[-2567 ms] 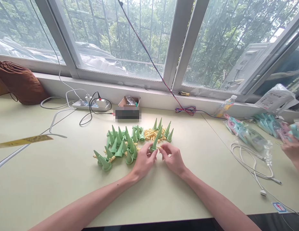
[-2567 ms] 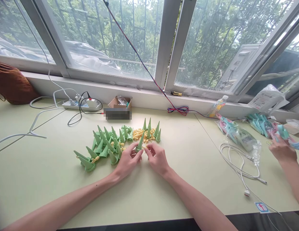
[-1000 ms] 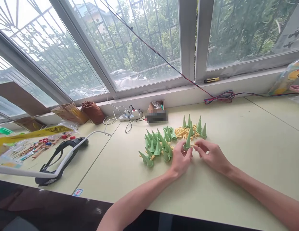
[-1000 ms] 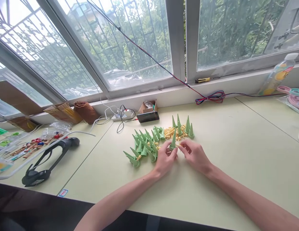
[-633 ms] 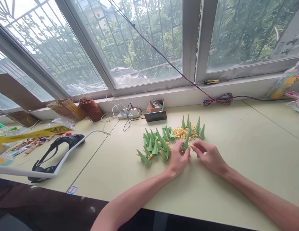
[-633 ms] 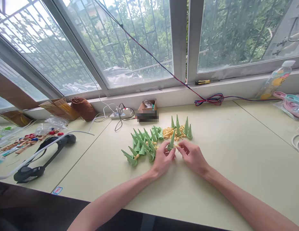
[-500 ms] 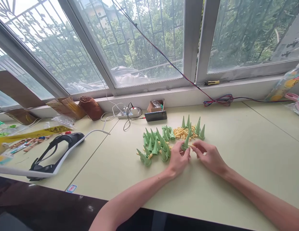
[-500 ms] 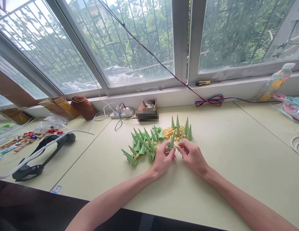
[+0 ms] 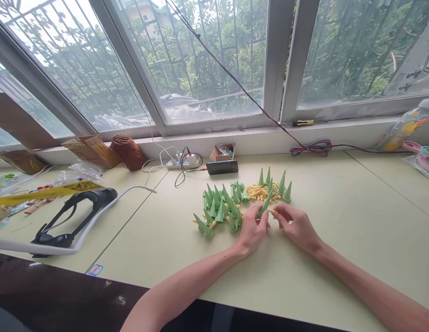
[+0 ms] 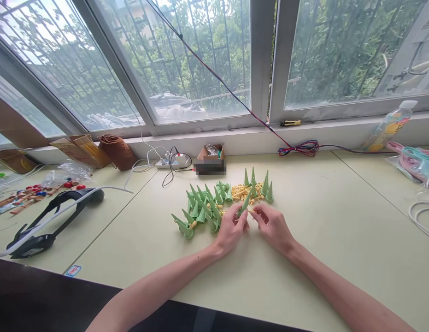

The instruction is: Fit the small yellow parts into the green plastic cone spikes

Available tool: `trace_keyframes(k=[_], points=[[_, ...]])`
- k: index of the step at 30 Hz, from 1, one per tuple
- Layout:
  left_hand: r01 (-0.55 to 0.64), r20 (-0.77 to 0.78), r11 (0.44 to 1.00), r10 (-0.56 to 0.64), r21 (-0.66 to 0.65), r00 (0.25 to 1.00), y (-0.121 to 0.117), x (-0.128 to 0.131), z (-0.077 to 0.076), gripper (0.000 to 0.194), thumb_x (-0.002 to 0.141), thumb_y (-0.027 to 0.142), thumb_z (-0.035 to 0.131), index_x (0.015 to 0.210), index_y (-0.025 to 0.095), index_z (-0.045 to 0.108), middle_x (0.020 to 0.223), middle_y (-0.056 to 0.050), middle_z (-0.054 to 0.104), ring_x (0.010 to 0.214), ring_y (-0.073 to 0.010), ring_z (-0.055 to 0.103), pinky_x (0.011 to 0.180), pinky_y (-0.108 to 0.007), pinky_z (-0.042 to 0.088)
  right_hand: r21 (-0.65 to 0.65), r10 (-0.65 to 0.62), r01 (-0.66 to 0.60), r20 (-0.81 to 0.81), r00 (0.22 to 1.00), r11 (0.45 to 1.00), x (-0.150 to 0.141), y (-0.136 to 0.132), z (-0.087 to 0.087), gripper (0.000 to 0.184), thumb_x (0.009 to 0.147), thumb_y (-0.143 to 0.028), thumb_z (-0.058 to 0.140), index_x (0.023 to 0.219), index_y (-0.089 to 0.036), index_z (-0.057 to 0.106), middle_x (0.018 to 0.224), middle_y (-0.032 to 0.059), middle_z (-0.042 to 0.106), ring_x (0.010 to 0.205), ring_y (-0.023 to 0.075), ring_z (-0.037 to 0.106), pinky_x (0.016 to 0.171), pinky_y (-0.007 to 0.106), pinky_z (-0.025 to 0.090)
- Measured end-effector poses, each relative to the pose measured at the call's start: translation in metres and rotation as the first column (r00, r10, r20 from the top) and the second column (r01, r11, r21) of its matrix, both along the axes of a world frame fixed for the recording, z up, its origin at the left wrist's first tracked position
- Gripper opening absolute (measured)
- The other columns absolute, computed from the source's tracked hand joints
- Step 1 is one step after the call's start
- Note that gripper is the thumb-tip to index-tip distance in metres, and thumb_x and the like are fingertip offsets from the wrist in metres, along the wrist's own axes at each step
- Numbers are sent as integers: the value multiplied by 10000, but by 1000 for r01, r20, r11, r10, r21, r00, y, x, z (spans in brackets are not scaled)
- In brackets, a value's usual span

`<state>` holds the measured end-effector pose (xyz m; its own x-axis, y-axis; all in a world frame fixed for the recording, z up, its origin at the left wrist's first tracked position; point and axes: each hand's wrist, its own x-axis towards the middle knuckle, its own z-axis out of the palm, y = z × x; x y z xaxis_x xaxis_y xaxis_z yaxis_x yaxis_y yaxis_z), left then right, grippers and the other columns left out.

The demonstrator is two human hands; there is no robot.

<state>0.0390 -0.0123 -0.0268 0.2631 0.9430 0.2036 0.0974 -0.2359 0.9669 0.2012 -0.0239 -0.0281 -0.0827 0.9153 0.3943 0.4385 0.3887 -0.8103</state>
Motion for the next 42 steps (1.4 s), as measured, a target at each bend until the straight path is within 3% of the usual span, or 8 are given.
trace_keyframes(k=[15, 24, 33, 42], points=[[-4, 29, 1000, 4, 1, 1000, 0, 2, 3, 290, 954, 390, 537, 1115, 166, 626, 1013, -66, 587, 571, -83, 572, 487, -231, 516, -21, 21, -21, -19, 1000, 1000, 0, -1, 4, 326, 953, -521, 524, 857, -217, 593, 659, 8, 608, 497, 160, 558, 515, 312, 500], [17, 32, 1000, -18, 11, 999, 1, 2, 3, 298, 964, 354, 524, 1161, 161, 640, 1043, -72, 550, 609, -86, 583, 520, -245, 550, -31, 10, -11, -13, 1000, 999, 0, -1, 5, 298, 952, -484, 545, 866, -204, 601, 703, 20, 623, 529, 159, 571, 540, 313, 505], [50, 73, 998, -52, 34, 996, 2, 3, 0, 338, 957, 303, 532, 1269, 189, 600, 1104, -93, 536, 795, -173, 692, 617, -296, 624, -41, -6, 4, -44, 999, 999, 2, 0, 7, 306, 948, -496, 552, 891, -199, 602, 682, 16, 629, 513, 161, 585, 524, 303, 508], [79, 142, 997, -77, -12, 987, 3, 5, -1, 329, 936, 329, 566, 1220, 166, 602, 1170, -119, 602, 920, -241, 719, 696, -352, 660, -48, -19, 16, -63, 998, 999, 1, 0, 7, 289, 939, -483, 571, 896, -200, 612, 738, 32, 666, 575, 181, 631, 540, 307, 510]])
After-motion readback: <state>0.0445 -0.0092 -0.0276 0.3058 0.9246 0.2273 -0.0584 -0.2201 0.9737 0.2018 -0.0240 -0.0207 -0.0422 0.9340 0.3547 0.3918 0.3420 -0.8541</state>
